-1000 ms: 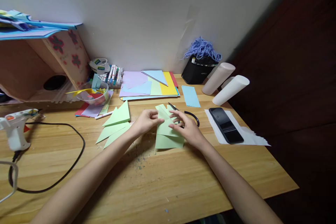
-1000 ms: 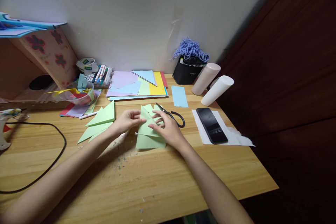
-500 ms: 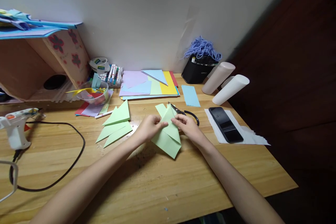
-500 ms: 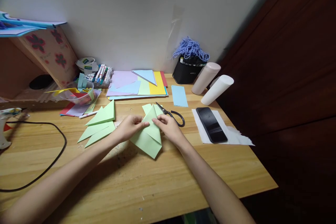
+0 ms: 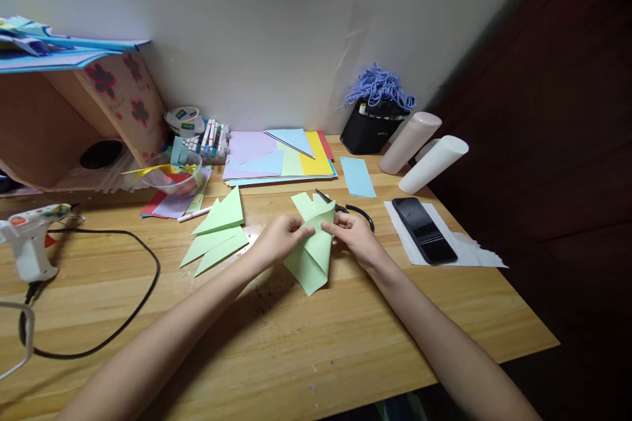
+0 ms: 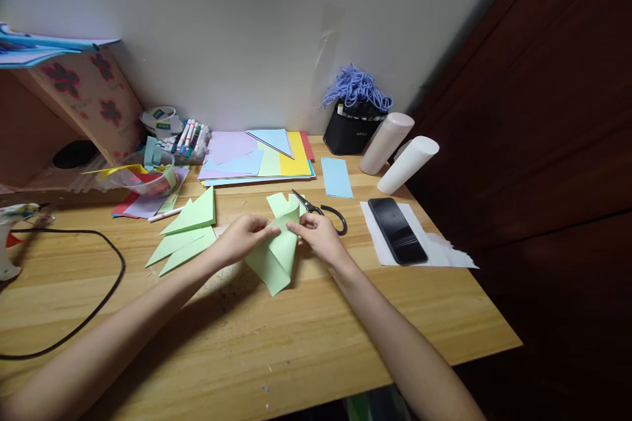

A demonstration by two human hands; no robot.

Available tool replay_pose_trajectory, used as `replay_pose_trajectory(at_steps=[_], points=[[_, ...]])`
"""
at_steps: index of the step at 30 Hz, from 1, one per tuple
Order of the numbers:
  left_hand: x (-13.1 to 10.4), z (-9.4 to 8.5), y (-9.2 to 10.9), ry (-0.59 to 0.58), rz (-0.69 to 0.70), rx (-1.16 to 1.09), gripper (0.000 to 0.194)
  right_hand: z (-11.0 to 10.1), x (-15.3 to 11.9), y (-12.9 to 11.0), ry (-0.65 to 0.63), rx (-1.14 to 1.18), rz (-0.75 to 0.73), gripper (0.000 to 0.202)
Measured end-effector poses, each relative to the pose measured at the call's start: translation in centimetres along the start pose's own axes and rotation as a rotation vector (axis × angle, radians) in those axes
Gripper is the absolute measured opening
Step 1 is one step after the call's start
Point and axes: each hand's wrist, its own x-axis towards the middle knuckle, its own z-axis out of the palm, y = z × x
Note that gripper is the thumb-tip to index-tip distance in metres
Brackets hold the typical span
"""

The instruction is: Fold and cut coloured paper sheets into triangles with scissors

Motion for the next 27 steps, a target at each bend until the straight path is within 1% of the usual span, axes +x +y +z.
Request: replay_pose_trajectory(at_steps=[4, 7, 13, 16, 19, 22, 25, 27], points=[[0.1, 0.8, -0.3, 0.070, 0.019, 0.016, 0.038, 0.0, 0.1, 0.2, 0.044, 0.017, -0.015, 0.037], [0.1, 1.1, -0.4, 0.072, 0.023, 0.028, 0.038, 0.0, 0.2, 0.3, 0.052, 0.023, -0.028, 0.038], [0.0, 0.9, -0.1, 0.065, 0.030, 0.023, 0.040, 0.0, 0.2, 0.6, 0.055, 0.035, -0.045, 0.036], [-0.1, 0.8, 0.1, 0.074, 0.058, 0.062, 0.038, 0.0, 0.1, 0.4, 0.029, 0.051, -0.054, 0.031], [-0.2, 0.7, 0.2, 0.042, 0.074, 0.101, 0.035, -0.2, 0.2, 0.1, 0.015, 0.072, -0.097, 0.026], [-0.3, 0.4, 0.3, -0.003, 0.076, 0.126, 0.034, -0.5, 0.4, -0.1, 0.059, 0.068, -0.135, 0.022], [-0.3, 0.0, 0.3, -0.027, 0.066, 0.154, 0.034, -0.9, 0.6, -0.2, 0.091, 0.052, -0.120, 0.022], [-0.3, -0.2, 0.4, -0.042, 0.053, 0.165, 0.034, -1.2, 0.7, -0.3, 0.087, 0.049, -0.100, 0.022]])
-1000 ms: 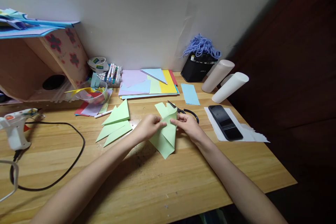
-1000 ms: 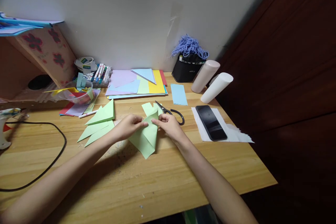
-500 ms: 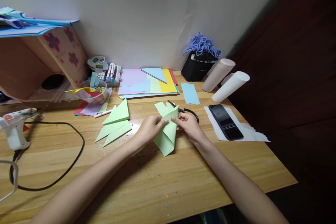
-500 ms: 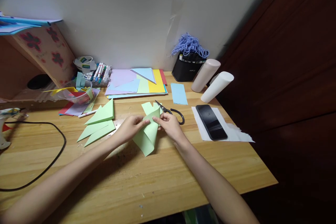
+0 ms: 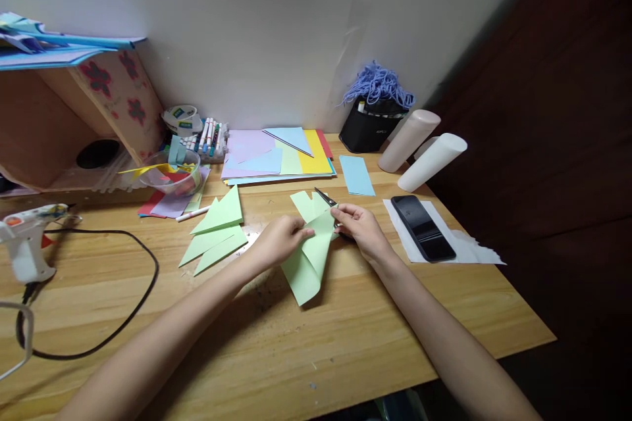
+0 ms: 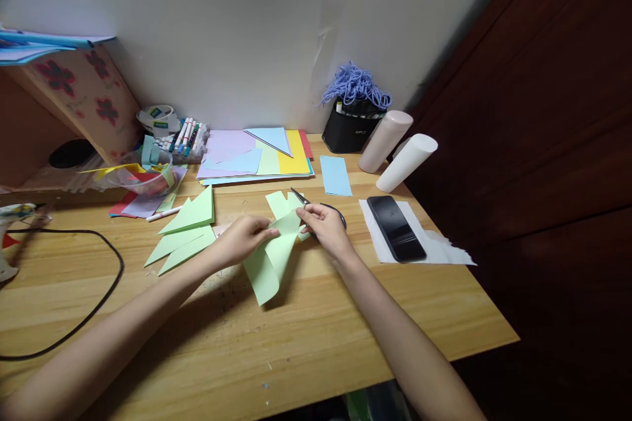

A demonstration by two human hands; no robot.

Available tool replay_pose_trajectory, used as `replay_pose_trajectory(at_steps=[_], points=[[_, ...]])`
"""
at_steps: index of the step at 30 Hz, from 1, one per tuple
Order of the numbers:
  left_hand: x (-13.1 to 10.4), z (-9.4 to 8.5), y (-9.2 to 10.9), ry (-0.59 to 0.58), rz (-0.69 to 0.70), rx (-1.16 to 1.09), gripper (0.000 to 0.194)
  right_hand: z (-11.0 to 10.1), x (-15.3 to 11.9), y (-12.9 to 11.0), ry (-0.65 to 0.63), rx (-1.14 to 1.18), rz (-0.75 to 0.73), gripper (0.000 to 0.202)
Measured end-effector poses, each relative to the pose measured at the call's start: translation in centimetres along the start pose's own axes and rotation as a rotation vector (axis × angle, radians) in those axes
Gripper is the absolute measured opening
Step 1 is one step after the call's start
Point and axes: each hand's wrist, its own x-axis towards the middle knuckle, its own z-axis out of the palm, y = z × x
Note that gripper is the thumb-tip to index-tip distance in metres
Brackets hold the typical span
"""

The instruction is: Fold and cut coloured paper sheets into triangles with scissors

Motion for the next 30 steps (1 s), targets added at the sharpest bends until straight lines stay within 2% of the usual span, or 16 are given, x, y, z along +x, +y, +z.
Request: replay_pose_trajectory(at_steps=[5, 11, 16, 23, 30], points=[[-0.1, -0.4, 0.2, -0.033, -0.001, -0.009, 0.032, -0.3, 0.1, -0.3, -0.051, 0.048, 0.008, 0.024], [-0.2, -0.6, 0.3, -0.048, 0.002, -0.021, 0.031, -0.1, -0.1, -0.5, 0.035, -0.024, -0.097, 0.024], [-0.1, -1.1, 0.4, -0.058, -0.020, 0.019, 0.030, 0.1, -0.6, -0.9, -0.124, -0.125, -0.052, 0.045], [0.2, -1.7, 0.0, -0.134, -0.024, -0.009, 0.033, 0.1, -0.4, -0.7, -0.087, -0.099, -0.051, 0.027], [0.3, -1.9, -0.5, -0.186, -0.040, -0.036, 0.033, 0.2, -0.4, -0.6, -0.038, -0.131, -0.077, 0.027]])
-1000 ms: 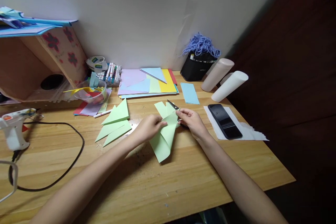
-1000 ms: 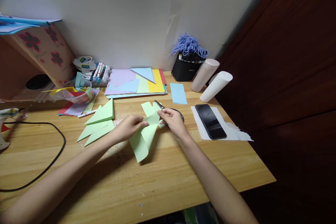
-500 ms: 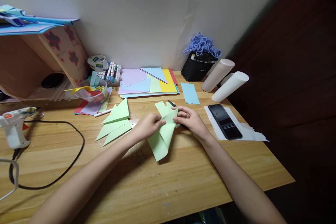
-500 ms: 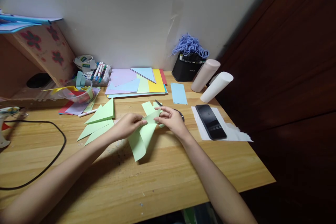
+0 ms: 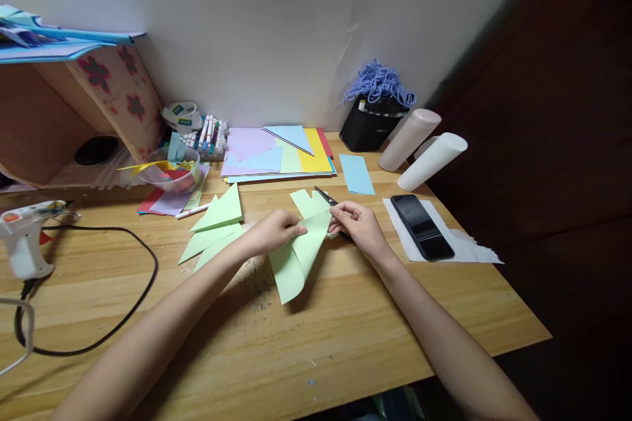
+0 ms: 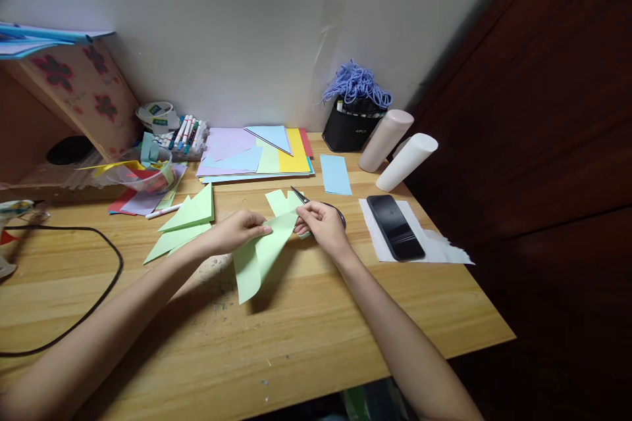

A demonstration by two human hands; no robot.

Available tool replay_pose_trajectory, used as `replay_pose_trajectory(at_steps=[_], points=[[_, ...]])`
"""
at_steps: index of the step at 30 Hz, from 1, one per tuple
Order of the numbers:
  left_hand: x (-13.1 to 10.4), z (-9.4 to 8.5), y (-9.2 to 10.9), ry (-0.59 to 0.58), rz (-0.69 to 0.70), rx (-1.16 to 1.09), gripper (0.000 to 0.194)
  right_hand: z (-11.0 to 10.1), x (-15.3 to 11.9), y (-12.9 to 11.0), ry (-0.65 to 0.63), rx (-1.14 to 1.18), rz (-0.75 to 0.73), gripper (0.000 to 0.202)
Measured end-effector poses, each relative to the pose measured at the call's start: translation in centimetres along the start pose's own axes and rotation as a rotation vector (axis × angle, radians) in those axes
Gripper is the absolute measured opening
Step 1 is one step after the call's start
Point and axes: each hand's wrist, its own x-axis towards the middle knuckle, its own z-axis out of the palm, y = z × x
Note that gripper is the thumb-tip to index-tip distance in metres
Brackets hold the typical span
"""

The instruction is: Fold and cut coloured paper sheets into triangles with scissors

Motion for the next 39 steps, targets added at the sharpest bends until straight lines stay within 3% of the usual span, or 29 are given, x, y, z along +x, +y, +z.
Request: replay_pose_trajectory(at_steps=[6, 13, 17, 22, 31, 35, 39], points=[[0.3, 0.0, -0.4, -0.019, 0.039, 0.003, 0.035, 0.3, -0.1, -0.1, 0.016, 0.029, -0.018, 0.031], [0.4, 0.2, -0.9, 0.032, 0.021, -0.047, 0.035, 1.0, -0.2, 0.3, -0.237, 0.086, 0.148, 0.030], [0.5, 0.4, -0.7, 0.052, 0.024, -0.091, 0.037, 1.6, -0.4, 0.6, -0.146, 0.097, 0.126, 0.028], [0.4, 0.4, -0.4, 0.087, 0.025, -0.049, 0.038, 1.9, -0.5, 0.5, -0.162, 0.104, 0.153, 0.033], [0.4, 1.6, 0.6, 0.378, 0.183, 0.101, 0.022, 3.7, -1.8, 0.8, -0.243, 0.023, 0.158, 0.018], [1.0, 1.7, 0.2, 0.367, 0.174, -0.038, 0.024, 4.2, -2.0, 0.7, -0.231, 0.021, 0.131, 0.021], [1.4, 1.2, -0.1, 0.433, 0.129, -0.240, 0.027, 3.9, -2.0, 0.6, -0.180, -0.110, 0.061, 0.026]])
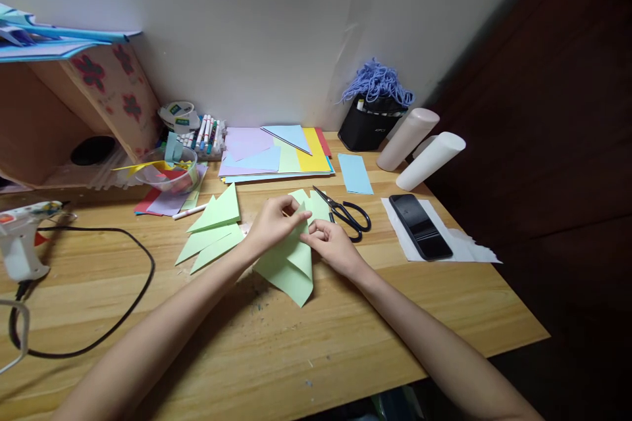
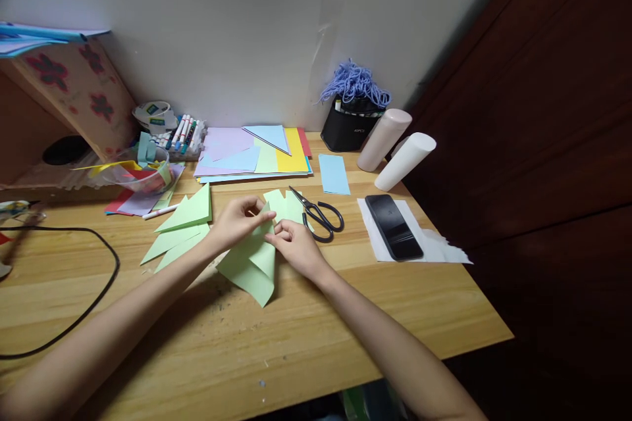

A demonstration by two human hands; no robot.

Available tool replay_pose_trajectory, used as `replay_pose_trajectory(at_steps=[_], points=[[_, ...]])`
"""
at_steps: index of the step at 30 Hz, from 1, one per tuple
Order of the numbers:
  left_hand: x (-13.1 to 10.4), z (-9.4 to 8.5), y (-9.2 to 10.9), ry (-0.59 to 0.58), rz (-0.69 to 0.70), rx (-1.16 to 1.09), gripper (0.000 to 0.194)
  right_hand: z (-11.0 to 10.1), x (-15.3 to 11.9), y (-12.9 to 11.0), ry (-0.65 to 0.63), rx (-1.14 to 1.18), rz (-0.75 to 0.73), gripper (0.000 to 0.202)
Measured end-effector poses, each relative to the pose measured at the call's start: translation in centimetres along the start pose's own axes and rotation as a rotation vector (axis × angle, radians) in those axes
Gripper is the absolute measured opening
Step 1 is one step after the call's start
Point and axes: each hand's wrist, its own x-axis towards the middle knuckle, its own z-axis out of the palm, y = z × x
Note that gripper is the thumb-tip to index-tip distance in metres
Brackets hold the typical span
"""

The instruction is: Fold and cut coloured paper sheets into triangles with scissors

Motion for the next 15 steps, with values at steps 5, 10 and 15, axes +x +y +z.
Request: replay_pose_trajectory(at_steps=[5, 10, 15], points=[[0.5, -1.1, 0.2, 0.079, -0.078, -0.184, 0.029, 0.0, -0.1, 0.1, -0.027, -0.023, 0.001, 0.029], [1.1, -2.9, 0.0, 0.124, -0.144, -0.299, 0.033, 0.2, -0.2, 0.2, -0.032, -0.016, 0.026, 0.026], [1.8, -4.2, -1.0, 0.202, -0.145, -0.217, 0.032, -0.4, 0.0, 0.3, -0.030, 0.000, 0.040, 0.023]])
